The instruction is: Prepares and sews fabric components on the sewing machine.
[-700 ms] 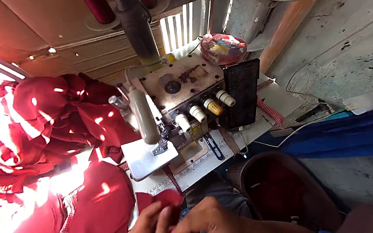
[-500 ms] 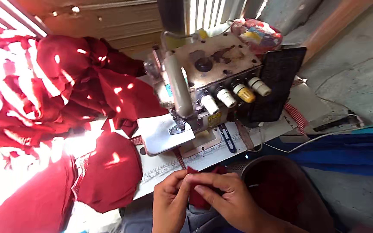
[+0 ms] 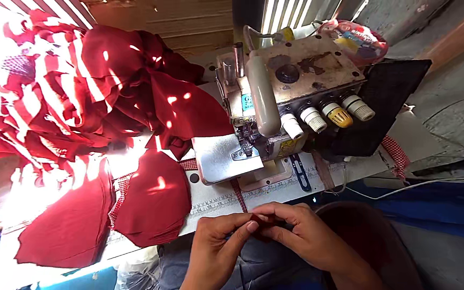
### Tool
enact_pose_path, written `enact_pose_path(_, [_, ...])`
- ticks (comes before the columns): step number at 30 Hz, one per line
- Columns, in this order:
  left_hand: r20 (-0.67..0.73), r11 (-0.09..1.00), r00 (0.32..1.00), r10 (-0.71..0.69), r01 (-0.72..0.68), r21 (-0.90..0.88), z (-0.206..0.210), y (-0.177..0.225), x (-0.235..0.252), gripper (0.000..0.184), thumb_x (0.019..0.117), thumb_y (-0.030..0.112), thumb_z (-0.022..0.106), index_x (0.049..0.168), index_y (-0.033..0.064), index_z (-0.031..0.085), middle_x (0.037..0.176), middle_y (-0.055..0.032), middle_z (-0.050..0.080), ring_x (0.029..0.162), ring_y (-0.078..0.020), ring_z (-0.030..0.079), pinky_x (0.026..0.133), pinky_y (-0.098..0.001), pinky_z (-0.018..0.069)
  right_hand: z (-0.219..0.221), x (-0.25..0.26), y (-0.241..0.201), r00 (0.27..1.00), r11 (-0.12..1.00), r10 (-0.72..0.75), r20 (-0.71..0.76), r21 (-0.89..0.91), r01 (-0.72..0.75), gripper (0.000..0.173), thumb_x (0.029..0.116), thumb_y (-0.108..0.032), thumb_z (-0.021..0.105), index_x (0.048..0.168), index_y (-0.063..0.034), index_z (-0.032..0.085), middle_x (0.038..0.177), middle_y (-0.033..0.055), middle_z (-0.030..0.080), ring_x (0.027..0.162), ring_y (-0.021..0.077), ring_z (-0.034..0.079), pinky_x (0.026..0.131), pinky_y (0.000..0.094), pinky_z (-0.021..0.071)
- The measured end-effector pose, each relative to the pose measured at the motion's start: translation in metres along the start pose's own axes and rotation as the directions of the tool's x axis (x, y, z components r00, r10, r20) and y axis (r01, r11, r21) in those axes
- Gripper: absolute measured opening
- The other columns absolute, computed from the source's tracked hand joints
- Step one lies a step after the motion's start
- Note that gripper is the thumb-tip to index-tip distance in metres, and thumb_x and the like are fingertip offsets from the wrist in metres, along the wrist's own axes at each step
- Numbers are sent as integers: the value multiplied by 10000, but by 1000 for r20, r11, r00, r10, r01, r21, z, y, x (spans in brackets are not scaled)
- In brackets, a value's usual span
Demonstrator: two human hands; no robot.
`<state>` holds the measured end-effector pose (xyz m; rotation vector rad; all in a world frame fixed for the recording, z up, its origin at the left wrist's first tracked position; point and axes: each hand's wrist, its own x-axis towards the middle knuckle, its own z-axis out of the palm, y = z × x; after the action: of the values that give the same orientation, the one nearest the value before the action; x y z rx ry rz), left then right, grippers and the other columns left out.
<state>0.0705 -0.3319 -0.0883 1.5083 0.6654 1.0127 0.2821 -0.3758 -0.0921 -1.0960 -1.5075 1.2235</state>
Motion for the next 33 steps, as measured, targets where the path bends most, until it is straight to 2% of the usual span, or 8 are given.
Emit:
enact_pose_path(3, [41, 977, 993, 110, -115, 180, -26, 29, 18, 190, 1037, 186, 616, 1084, 78, 765, 1021, -15, 785, 945, -98, 752, 851, -266, 633, -4, 7, -8, 999, 997, -39, 5, 68, 39, 166, 998, -164, 673, 1064, -22, 724, 932, -5, 742, 837, -6, 685, 758, 162, 582])
enact_pose_path(5, [13, 930, 995, 97, -96, 354, -38, 36, 35, 206, 1032, 206, 622, 1100, 77, 767, 985, 27, 781, 864, -24, 728, 775, -195, 612, 1, 18, -10, 999, 996, -25, -44, 84, 29, 165, 995, -176, 679, 1021, -20, 726, 866, -11, 727, 767, -8, 668, 694, 163, 570])
enact_pose_path(7, [-77, 895, 997, 28, 10, 445, -43, 29, 51, 163, 996, 221, 669, 1057, 87, 741, 842, 78, 763, 703, 23, 686, 637, -152, 573, 10, 30, -1, 989, 1000, -26, -148, -16, 24, 169, 993, -202, 682, 995, -47, 750, 875, -18, 735, 787, 4, 678, 714, 182, 579])
enact_pose_path(9, [-140, 915, 989, -54, 105, 389, -45, 24, 62, 123, 969, 197, 704, 1020, 85, 716, 763, 56, 756, 628, -12, 684, 575, -165, 563, 16, 39, 9, 963, 987, -65, -261, -161, 23, 165, 973, -243, 710, 972, -98, 790, 904, -30, 731, 843, 7, 672, 753, 173, 569])
enact_pose_path(12, [-159, 967, 982, -107, 139, 213, -46, 25, 65, 90, 954, 137, 711, 971, 53, 742, 790, -8, 754, 693, -77, 717, 657, -217, 610, 18, 43, 12, 927, 970, -110, -357, -243, 21, 148, 925, -294, 765, 933, -156, 818, 933, -27, 678, 894, 24, 629, 768, 159, 533])
enact_pose_path(17, [-156, 982, 981, -113, 134, 135, -46, 27, 62, 106, 956, 129, 703, 934, 59, 779, 792, 3, 747, 715, -51, 699, 695, -212, 599, 10, 39, 11, 926, 968, -146, -347, -242, 62, 155, 907, -289, 785, 896, -137, 812, 1021, -14, 738, 1032, 84, 655, 890, 222, 548])
enact_pose_path(29, [-189, 964, 982, -9, 59, 259, -33, 25, 55, 159, 1016, 105, 591, 989, 22, 724, 819, -1, 734, 720, -72, 704, 669, -227, 610, 17, 31, 12, 939, 986, -161, -305, -96, 138, 187, 928, -231, 773, 873, -52, 772, 989, 40, 748, 966, 89, 704, 839, 221, 599])
enact_pose_path(33, [-115, 926, 992, 55, -7, 377, -34, 42, 55, 186, 1051, 174, 553, 1048, 48, 688, 876, 27, 699, 701, -24, 646, 623, -168, 558, 32, 23, -7, 958, 977, -140, -250, 123, 175, 195, 955, -195, 744, 903, -7, 741, 863, 26, 742, 794, 20, 690, 707, 173, 585])
